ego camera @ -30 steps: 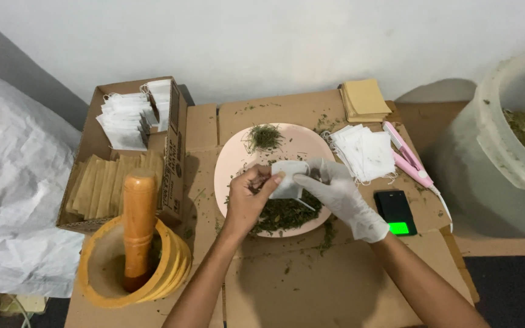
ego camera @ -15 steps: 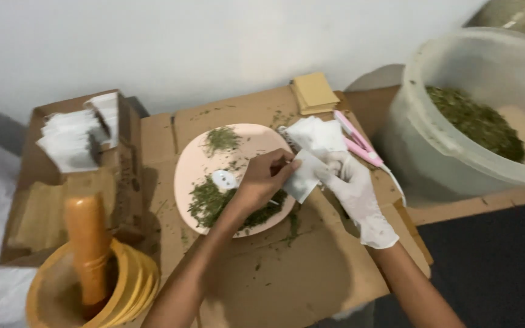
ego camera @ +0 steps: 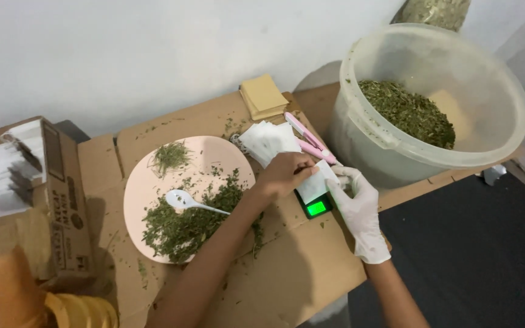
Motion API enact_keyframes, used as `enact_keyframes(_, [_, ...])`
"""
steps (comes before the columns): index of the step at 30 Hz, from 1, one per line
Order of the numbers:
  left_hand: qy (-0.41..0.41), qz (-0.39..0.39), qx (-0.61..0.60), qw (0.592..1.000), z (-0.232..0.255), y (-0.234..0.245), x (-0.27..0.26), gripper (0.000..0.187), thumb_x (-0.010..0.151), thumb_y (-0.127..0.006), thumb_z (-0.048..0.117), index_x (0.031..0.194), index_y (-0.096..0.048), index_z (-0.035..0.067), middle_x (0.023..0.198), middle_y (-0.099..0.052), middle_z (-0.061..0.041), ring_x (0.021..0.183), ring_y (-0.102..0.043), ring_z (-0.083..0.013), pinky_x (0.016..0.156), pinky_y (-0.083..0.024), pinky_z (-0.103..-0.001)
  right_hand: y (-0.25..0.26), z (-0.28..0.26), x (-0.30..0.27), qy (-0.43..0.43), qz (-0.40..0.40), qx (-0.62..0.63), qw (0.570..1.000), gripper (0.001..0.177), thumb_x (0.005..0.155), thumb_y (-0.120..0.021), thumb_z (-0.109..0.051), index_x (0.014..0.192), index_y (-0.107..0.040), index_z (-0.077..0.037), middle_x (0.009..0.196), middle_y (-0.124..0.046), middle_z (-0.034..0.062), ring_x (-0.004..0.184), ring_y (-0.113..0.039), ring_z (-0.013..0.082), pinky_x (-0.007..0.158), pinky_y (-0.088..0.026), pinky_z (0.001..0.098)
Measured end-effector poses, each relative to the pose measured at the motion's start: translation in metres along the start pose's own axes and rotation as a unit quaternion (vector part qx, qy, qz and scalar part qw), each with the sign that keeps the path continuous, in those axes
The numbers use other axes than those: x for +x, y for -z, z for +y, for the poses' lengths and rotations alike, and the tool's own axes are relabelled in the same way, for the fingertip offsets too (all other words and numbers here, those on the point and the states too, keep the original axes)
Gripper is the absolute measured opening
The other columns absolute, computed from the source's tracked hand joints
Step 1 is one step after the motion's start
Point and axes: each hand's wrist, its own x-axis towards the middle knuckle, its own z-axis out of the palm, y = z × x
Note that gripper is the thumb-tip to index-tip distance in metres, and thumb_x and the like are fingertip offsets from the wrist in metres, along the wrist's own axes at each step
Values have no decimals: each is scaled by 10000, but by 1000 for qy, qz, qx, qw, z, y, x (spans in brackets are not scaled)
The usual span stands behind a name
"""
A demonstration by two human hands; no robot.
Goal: Filling small white tea bags with dried tea leaves using a spoon and placing them into a storage box.
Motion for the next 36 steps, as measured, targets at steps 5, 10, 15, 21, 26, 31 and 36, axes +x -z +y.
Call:
enact_keyframes(5, [-10,4,-5,1000,14,13,-5,351,1067,-599,404,1127,-799,121,927,-768,-176,867,-762,-355,779,-612,-461,3,-26,-7,26,27,-85,996,272,985,-841,-224,1231,-809,-112,983,-832,69,876,-771,154,728,-574,311])
enact_keyframes(10, [6,3,-11,1000,-13,-1,4,373,1115,-527,409,1179,-785,146,923,-735,-131,869,-751,-323,778,-610,-439,5,-11,-3,57,56,-108,991,232,1039,-786,-181,1249,-806,-87,1052,-818,94,941,-760,202,805,-584,360])
enact_keyframes(15, [36,47,-7,998,-13,-10,5,439,1153,-464,371,1198,-742,35,879,-678,-210,805,-717,-355,732,-578,-432,7,-9,-2,14,68,-77,995,181,1069,-723,-169,1207,-806,-87,1022,-820,124,939,-767,210,816,-581,384])
enact_keyframes(21, [48,81,3,996,-44,-25,13,396,1128,-510,408,1116,-735,83,794,-657,-116,702,-692,-271,650,-548,-397,7,-9,-2,-6,74,-69,995,168,1073,-702,-172,1182,-818,-116,981,-821,88,906,-744,178,817,-589,377])
enact_keyframes(26, [25,54,17,998,-34,-14,9,396,1139,-473,398,1075,-712,88,796,-640,-96,712,-683,-262,677,-547,-408,5,-25,-5,-6,74,-72,995,167,1058,-674,-127,1138,-820,-113,908,-808,80,817,-714,163,766,-560,352])
enact_keyframes(31, [-6,16,7,1000,-55,-18,13,365,1141,-446,347,1022,-709,124,774,-609,-28,657,-655,-252,620,-536,-397,10,-6,-4,11,77,-96,992,164,1040,-698,-124,1146,-822,-140,905,-809,95,848,-743,166,768,-573,363])
enact_keyframes(36, [-2,21,-2,1000,-21,0,4,325,1129,-479,238,1001,-694,31,810,-640,-141,738,-683,-336,698,-546,-426,10,-7,-2,-2,69,-82,994,179,1040,-674,-133,1127,-827,-162,902,-826,70,821,-740,174,777,-564,341])
